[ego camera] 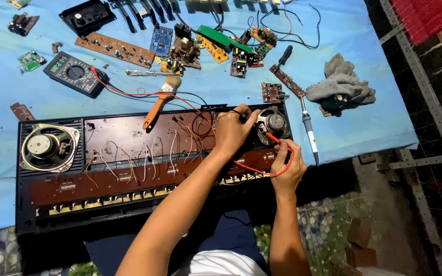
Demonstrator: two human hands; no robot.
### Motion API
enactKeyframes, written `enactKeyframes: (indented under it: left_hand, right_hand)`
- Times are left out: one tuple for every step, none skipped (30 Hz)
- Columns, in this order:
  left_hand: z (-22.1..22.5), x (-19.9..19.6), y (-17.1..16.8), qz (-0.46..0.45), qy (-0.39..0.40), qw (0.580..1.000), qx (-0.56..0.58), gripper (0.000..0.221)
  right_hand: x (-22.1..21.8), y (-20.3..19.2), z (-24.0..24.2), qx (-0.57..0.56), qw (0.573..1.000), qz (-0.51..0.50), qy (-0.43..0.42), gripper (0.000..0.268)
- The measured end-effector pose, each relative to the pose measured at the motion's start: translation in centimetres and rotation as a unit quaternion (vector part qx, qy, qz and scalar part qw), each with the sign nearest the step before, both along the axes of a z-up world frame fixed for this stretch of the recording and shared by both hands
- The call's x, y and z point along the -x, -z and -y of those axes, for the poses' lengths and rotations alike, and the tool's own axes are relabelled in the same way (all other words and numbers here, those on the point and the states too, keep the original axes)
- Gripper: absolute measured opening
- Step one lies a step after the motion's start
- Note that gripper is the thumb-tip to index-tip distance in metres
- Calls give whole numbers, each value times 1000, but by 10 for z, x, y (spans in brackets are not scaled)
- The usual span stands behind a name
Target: Repairing an electronic keyboard by soldering components and testing circuits with a multimeter
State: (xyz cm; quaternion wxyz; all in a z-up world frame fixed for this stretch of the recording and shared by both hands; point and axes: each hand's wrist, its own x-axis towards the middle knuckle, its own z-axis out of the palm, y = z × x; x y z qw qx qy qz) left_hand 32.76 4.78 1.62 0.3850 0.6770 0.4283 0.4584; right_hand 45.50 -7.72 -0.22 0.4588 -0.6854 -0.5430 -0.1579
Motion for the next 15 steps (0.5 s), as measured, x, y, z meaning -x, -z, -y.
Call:
enactKeyframes:
  left_hand:
    - [0,0,1,0,0,1000,1,31]
    - [0,-1,3,-5,0,1000,-2,31]
    - [-1,-1,3,-10,-2,1000,-6,31]
    - [0,0,3,-10,-2,1000,-5,31]
    - [0,0,3,-14,0,1000,-5,31]
    - [0,1,2,-18,1,1000,-5,30]
    - [-1,0,2,-18,1,1000,-6,30]
    - [-1,0,3,-21,3,1000,-4,31]
    - [-1,0,4,-24,5,1000,0,31]
    - [-1,0,5,-24,5,1000,0,31]
    - [-2,-1,5,-20,6,1000,1,32]
    - [-3,-1,5,-16,8,1000,2,32]
    - [-2,-1,4,-16,8,1000,1,32]
    - [-1,-1,3,-14,7,1000,3,31]
    - [0,-1,3,-12,5,1000,5,31]
  right_hand:
    - [1,-1,0,1,1000,0,0,10]
    - [2,-2,1,0,1000,-3,-3,10]
    - [3,-4,0,-2,1000,-6,-6,10]
    - [3,-4,1,-1,1000,-6,-6,10]
    - [3,-3,1,0,1000,-3,-3,11]
    - [2,-3,0,1,1000,1,0,12]
    - [2,-3,0,0,1000,1,-1,12]
    - [2,-3,0,0,1000,2,0,11]
    - [2,-3,0,2,1000,2,0,11]
    - [2,-2,1,3,1000,2,0,11]
    - [2,-2,0,2,1000,4,-1,12]
    - [2,-2,0,1,1000,7,-2,13]
    - [1,-2,0,1,1000,7,-1,13]
    - [1,-2,0,2,1000,6,2,12]
    - [1,-1,0,3,1000,5,5,11]
